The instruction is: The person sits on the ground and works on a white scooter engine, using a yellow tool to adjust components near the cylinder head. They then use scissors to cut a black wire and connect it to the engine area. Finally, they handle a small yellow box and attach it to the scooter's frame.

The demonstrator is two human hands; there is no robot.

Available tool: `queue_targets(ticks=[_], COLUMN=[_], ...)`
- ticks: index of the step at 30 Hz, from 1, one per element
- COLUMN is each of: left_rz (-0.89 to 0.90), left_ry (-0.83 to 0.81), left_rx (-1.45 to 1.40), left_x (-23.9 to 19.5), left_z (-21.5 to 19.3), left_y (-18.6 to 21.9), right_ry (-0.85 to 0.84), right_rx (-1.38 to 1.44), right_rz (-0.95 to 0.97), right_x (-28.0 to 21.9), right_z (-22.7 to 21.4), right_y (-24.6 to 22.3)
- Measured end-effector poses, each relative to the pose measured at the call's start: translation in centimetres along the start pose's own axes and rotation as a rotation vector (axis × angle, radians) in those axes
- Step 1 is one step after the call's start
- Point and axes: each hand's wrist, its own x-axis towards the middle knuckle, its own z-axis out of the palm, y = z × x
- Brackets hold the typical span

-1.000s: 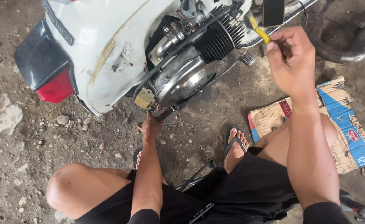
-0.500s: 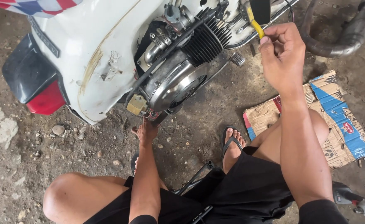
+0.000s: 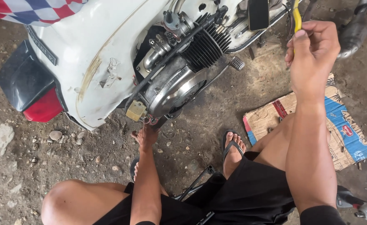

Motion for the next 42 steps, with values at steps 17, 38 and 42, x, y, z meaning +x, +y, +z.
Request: queue_targets(ticks=[17, 38, 42], left_rz=[-0.057, 0.838, 1.097], left_ry=[0.016, 1.175, 1.025], left_rx=[-0.02, -0.32, 0.154], left_x=[-0.2, -15.8, -15.3], left_z=[-0.5, -21.7, -28.5], left_y=[0.2, 19.2, 30.3], right_ry=[-0.3, -0.111, -0.172], right_rx=[-0.122, 0.232, 0.168], right_rz=[-0.215, 0.509, 0.295], right_x=[-1.3, 7.9, 8.8], right_z=[4.2, 10.6, 11.7], right_y=[-0.5, 3.8, 5.7])
